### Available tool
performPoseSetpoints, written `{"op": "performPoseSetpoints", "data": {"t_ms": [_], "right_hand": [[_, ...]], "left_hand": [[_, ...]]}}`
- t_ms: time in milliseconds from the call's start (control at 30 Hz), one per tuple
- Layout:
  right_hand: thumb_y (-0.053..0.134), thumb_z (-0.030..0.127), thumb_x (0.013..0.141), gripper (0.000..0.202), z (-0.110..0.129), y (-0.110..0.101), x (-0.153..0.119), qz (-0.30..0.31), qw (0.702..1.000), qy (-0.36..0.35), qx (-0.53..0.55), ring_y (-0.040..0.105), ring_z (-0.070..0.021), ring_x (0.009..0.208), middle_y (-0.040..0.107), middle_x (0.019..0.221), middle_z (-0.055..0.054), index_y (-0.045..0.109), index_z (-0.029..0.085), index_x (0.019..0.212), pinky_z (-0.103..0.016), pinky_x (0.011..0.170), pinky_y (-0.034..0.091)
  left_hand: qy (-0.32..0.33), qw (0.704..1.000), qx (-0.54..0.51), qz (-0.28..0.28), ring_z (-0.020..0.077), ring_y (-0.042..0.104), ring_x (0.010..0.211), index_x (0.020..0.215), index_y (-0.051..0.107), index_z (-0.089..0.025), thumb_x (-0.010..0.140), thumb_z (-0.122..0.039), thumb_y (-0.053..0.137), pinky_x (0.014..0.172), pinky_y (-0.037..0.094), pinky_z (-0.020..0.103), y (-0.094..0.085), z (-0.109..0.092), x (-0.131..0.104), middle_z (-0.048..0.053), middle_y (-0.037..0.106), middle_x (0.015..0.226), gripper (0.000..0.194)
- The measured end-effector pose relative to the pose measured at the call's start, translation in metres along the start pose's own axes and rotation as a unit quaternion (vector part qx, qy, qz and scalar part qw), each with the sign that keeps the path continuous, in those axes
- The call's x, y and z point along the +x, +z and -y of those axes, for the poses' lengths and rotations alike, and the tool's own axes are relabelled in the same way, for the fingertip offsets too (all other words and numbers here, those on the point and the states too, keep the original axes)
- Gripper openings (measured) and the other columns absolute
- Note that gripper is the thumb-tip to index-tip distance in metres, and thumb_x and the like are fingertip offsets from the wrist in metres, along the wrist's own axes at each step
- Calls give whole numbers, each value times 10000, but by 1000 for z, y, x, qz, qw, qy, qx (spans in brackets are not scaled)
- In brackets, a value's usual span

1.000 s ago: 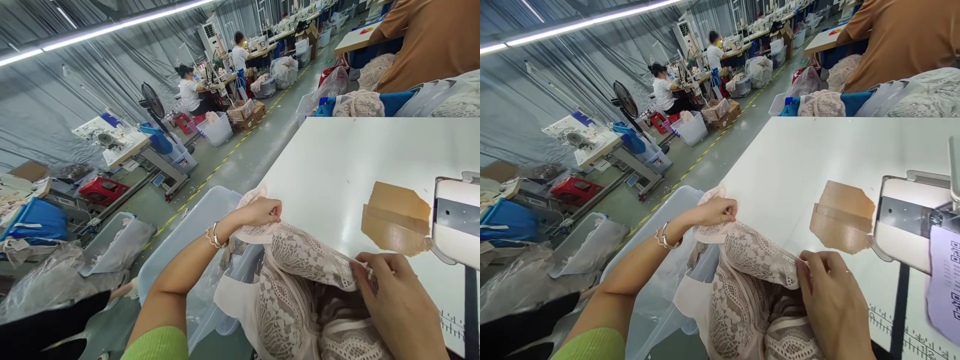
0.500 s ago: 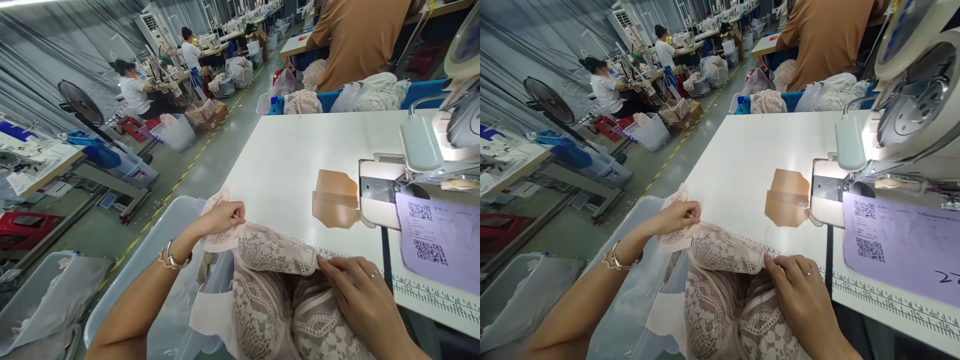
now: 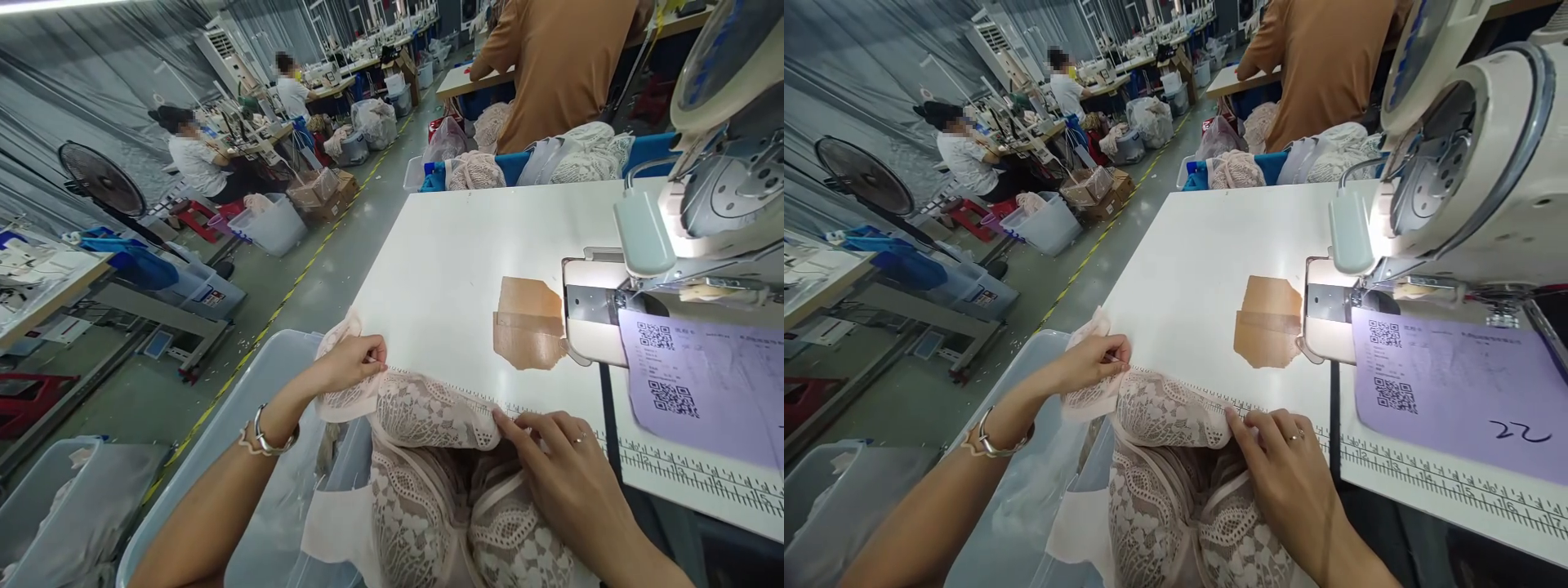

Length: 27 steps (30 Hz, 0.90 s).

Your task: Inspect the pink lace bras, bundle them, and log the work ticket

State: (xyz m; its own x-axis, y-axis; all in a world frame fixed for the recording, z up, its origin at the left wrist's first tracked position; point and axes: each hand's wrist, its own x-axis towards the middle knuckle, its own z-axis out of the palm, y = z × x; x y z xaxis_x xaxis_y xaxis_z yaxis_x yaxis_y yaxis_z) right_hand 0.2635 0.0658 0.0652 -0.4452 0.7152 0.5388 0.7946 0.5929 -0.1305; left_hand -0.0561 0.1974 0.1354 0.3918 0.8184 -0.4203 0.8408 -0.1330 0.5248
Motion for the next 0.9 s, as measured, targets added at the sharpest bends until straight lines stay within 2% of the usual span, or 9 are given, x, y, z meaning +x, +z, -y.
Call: {"op": "performPoseSetpoints", "data": {"t_ms": [300, 500, 900], "right_hand": [[448, -21, 913, 417, 0, 4, -4, -15, 1000, 12, 18, 492, -221, 844, 602, 980, -104, 558, 121, 1290, -361, 715, 410], [484, -44, 894, 417, 0, 5, -4, -15, 1000, 6, 25, 480, -222, 844, 593, 986, -114, 567, 85, 1282, -361, 710, 400], [465, -50, 876, 435, 1, 4, -2, -28, 999, 10, 28, 493, -214, 819, 600, 964, -106, 582, 98, 1268, -351, 703, 404]], "left_hand": [[6, 1000, -5, -1, 151, 451, 640, 783, 500, -209, 800, -409, 530, 609, 343, 258, 0, 3, 0, -27, 493, 656, 203], [-1, 1000, -10, 5, 155, 439, 640, 784, 488, -215, 804, -427, 522, 602, 335, 263, 0, 0, -2, -24, 489, 667, 215], [-5, 1000, -17, 7, 155, 431, 646, 778, 486, -210, 793, -424, 526, 612, 340, 267, -2, -4, -3, -18, 501, 675, 218]]}}
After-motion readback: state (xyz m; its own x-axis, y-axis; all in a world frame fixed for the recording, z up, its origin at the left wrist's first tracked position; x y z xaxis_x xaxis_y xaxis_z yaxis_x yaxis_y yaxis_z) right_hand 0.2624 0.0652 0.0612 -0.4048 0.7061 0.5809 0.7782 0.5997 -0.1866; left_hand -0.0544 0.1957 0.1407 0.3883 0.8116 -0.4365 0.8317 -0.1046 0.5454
